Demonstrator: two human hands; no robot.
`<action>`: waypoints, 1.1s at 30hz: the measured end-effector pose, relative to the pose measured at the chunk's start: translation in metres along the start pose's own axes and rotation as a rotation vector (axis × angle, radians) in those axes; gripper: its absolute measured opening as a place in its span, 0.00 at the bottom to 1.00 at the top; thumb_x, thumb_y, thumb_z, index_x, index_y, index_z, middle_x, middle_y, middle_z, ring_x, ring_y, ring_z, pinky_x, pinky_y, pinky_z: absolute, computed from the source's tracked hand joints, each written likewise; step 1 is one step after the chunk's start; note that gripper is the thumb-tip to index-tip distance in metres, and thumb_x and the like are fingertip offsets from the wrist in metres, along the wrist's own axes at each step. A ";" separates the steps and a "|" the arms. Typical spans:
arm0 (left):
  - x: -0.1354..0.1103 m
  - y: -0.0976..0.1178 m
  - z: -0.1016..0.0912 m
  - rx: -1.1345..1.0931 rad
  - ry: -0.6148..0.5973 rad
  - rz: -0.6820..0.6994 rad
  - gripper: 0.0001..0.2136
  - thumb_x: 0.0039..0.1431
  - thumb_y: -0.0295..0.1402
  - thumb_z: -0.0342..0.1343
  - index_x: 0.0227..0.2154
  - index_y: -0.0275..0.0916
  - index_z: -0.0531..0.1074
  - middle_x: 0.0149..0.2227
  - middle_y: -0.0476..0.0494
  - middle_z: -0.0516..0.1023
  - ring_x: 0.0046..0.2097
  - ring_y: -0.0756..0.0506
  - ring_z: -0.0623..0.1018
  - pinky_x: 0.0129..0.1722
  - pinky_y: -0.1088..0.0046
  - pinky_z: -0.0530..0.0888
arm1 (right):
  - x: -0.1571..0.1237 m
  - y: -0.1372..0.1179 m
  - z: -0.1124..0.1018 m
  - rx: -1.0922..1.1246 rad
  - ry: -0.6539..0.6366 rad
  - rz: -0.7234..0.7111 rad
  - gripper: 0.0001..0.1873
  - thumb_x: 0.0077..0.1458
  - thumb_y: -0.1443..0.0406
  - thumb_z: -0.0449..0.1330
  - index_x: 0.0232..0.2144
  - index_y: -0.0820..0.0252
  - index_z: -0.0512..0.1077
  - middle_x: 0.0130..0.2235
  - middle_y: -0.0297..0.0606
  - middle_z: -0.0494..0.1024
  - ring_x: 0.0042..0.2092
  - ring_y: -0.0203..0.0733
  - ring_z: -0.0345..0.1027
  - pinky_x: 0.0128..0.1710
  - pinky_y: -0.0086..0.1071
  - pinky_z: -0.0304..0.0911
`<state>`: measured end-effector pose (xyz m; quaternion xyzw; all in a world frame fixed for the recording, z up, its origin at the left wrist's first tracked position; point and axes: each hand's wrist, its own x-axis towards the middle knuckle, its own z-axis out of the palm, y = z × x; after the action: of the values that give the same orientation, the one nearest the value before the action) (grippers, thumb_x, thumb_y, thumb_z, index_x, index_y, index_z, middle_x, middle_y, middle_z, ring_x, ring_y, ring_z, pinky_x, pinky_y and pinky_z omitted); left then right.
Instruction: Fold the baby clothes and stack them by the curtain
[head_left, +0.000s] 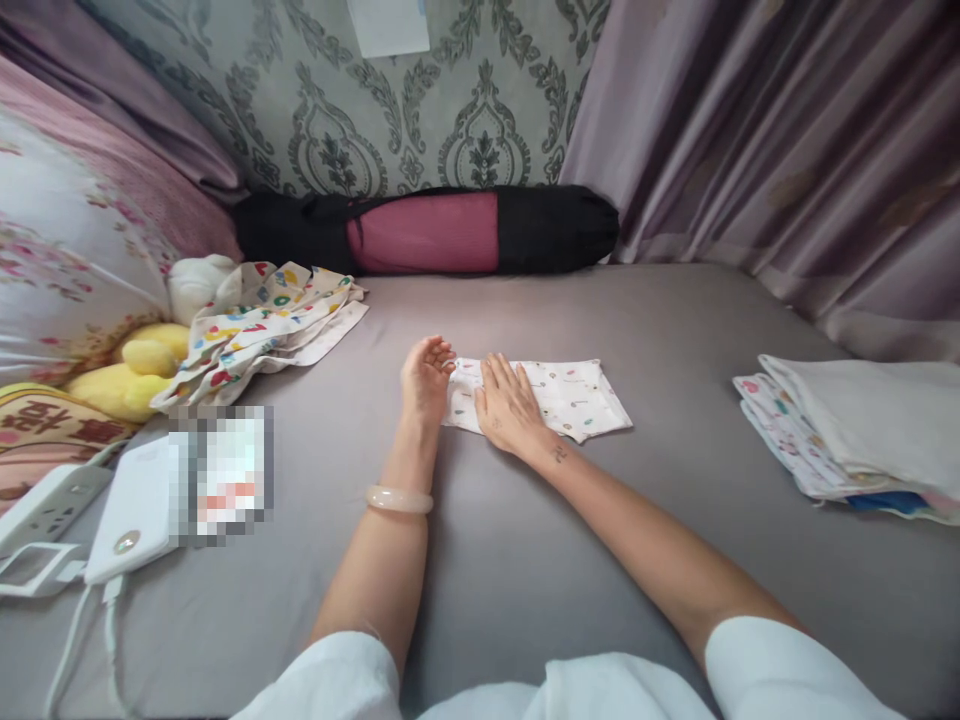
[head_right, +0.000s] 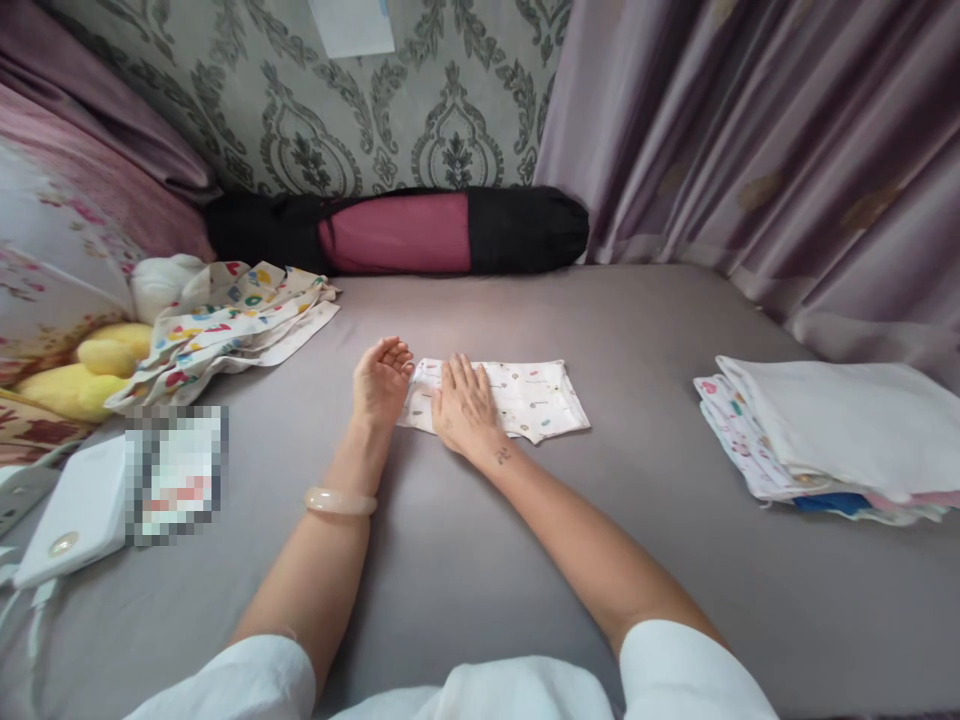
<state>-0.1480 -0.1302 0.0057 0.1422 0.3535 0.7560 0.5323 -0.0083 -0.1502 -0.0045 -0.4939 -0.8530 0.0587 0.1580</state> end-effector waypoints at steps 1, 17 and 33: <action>-0.002 -0.004 0.004 0.088 -0.013 0.042 0.03 0.54 0.30 0.59 0.28 0.37 0.75 0.27 0.47 0.77 0.28 0.52 0.76 0.29 0.79 0.68 | -0.003 0.006 -0.001 -0.016 0.008 0.015 0.30 0.66 0.63 0.41 0.65 0.76 0.56 0.68 0.53 0.54 0.69 0.50 0.42 0.68 0.46 0.35; -0.021 -0.042 0.002 0.985 -0.476 0.259 0.17 0.46 0.18 0.57 0.35 0.45 0.78 0.41 0.41 0.79 0.50 0.39 0.75 0.61 0.62 0.61 | -0.012 0.031 0.001 0.013 -0.014 0.073 0.30 0.65 0.65 0.40 0.64 0.78 0.57 0.67 0.51 0.56 0.69 0.49 0.42 0.68 0.44 0.37; -0.041 -0.065 0.010 1.835 -0.575 0.518 0.24 0.66 0.44 0.44 0.61 0.39 0.65 0.66 0.31 0.61 0.68 0.32 0.56 0.66 0.44 0.43 | -0.046 0.085 -0.025 -0.095 0.030 0.252 0.29 0.68 0.58 0.44 0.65 0.65 0.58 0.68 0.55 0.54 0.69 0.58 0.43 0.65 0.57 0.35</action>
<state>-0.0803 -0.1514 -0.0255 0.7492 0.6168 0.2197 0.1000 0.0916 -0.1479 -0.0124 -0.6049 -0.7836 0.0303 0.1385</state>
